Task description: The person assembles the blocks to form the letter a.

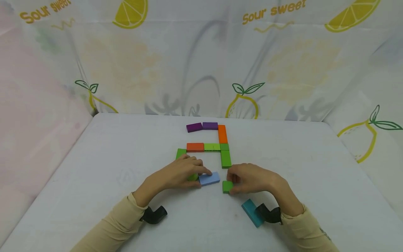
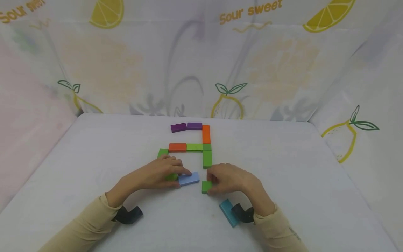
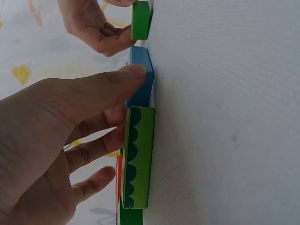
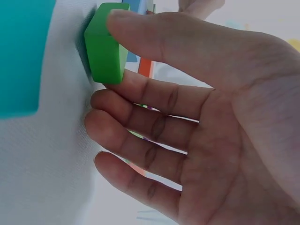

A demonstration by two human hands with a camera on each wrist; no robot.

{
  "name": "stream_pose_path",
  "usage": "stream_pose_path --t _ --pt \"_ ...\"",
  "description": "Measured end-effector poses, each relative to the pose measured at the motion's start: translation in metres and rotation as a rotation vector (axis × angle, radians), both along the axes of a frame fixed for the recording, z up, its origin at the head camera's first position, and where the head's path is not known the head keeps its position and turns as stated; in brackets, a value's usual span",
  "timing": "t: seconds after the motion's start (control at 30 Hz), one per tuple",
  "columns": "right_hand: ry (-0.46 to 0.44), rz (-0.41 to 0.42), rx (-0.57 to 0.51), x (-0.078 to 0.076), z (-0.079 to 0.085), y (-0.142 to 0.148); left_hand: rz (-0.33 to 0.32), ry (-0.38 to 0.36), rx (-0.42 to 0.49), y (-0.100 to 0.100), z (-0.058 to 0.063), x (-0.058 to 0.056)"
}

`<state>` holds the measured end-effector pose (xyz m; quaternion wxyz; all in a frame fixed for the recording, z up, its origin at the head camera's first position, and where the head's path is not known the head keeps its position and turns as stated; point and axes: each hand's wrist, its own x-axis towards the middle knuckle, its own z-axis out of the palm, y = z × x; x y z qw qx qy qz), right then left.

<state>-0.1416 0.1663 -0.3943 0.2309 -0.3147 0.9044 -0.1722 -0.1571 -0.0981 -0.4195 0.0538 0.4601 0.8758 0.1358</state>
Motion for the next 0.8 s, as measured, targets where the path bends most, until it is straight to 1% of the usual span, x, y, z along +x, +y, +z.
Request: stream_pose_path --t 0.4,0.57,0.8 --pt "0.049 -0.033 -0.009 -0.0011 0.0011 0.0005 0.003 -0.017 -0.005 0.0008 0.0007 0.0007" --pt "0.11 -0.065 0.004 -0.0011 0.0012 0.0003 0.001 -0.015 -0.008 0.0019 -0.0001 0.0008" --pt "0.193 -0.1 0.015 -0.0033 -0.0034 -0.0013 0.001 -0.007 -0.015 0.0021 -0.0001 0.0005"
